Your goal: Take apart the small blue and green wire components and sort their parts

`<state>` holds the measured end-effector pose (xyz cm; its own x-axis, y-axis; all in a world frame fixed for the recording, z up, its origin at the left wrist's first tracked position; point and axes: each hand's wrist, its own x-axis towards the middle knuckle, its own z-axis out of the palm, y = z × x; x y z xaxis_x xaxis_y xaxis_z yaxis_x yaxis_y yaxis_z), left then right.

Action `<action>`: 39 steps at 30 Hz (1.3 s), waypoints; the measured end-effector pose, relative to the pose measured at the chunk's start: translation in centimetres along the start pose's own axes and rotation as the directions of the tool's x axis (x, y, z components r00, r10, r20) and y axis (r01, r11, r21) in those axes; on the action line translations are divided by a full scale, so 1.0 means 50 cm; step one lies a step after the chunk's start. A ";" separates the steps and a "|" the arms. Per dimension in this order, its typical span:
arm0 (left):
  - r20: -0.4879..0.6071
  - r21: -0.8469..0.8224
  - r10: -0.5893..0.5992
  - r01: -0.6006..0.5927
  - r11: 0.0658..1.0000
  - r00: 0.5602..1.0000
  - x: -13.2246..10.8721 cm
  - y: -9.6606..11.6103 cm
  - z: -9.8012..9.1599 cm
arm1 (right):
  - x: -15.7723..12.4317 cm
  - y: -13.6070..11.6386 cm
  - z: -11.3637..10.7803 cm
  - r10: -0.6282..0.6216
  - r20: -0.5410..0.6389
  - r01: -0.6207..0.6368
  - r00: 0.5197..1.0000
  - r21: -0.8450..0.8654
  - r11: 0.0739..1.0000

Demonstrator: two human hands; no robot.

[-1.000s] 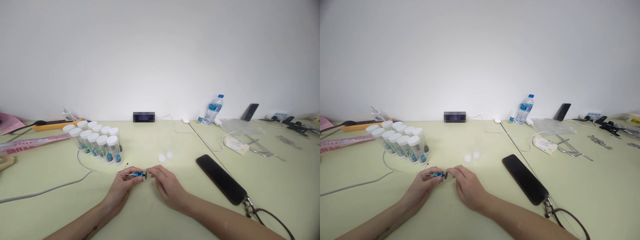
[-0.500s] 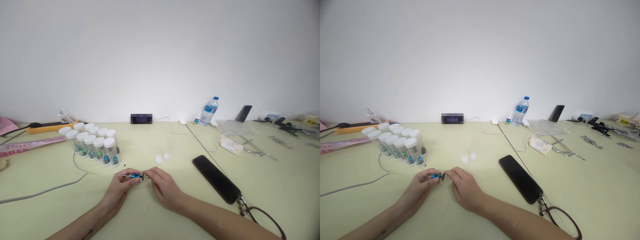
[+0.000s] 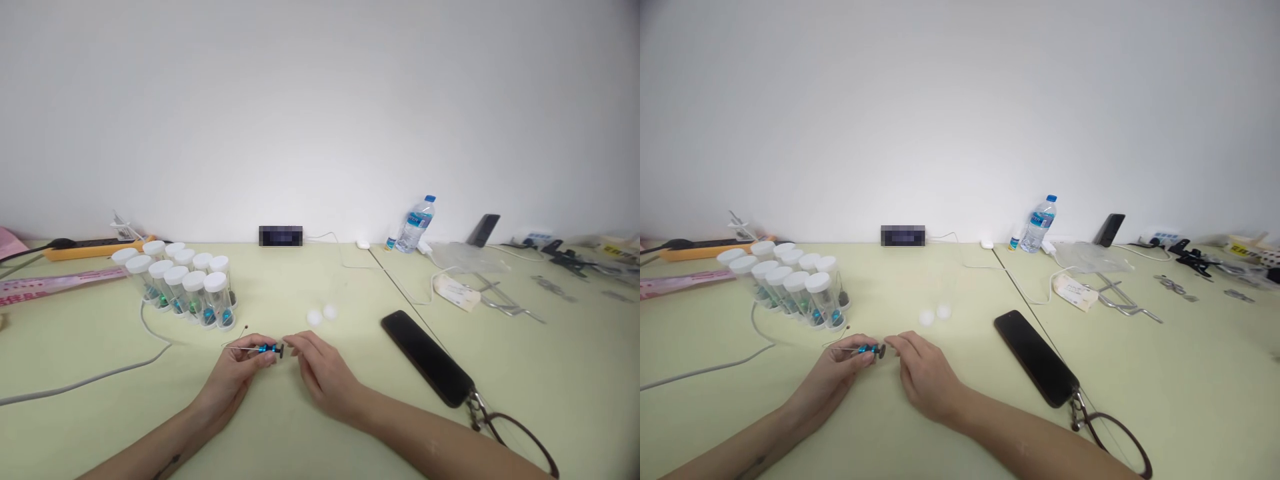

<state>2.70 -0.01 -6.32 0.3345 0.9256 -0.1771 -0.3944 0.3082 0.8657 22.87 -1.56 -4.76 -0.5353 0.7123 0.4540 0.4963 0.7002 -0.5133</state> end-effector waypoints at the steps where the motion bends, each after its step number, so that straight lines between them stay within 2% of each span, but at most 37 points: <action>1: -0.002 -0.001 0.005 -0.005 1.000 1.000 0.000 0.000 0.000 | 0.000 0.000 0.000 -0.002 0.003 0.002 1.000 0.002 1.000; 6: 0.016 -0.002 0.009 -0.009 1.000 1.000 0.000 0.000 0.001 | 0.001 0.000 0.002 -0.009 0.023 0.009 1.000 -0.002 1.000; 13: -0.007 0.027 0.022 -0.022 0.999 1.000 -0.001 0.004 0.002 | 0.002 0.002 0.004 -0.028 -0.027 0.028 0.999 0.009 1.000; 18: -0.002 0.027 0.013 -0.013 1.000 1.000 0.001 0.001 -0.002 | 0.001 0.003 0.004 -0.026 0.004 0.026 1.000 -0.006 1.000; 23: 0.003 0.023 0.026 -0.026 0.999 1.000 0.004 0.001 -0.002 | 0.000 0.002 0.004 -0.008 -0.018 0.008 1.000 0.005 1.000; 28: 0.020 0.017 0.033 -0.033 0.999 0.999 0.002 0.005 0.004 | 0.001 0.000 0.001 -0.014 0.025 0.014 1.000 0.001 1.000; 34: 0.019 0.019 0.039 -0.039 0.999 0.999 0.003 0.000 -0.001 | 0.001 0.003 0.005 -0.012 -0.031 0.012 0.999 -0.005 1.000; 39: 0.020 0.034 0.052 -0.052 0.998 0.998 -0.001 0.006 0.005 | 0.002 -0.002 0.001 -0.042 -0.021 0.042 0.999 -0.004 0.999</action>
<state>2.80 -0.01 -5.93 0.3310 0.9356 -0.1227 -0.3816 0.2516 0.8894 22.72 -1.55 -4.70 -0.5413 0.6830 0.4905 0.4759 0.7297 -0.4910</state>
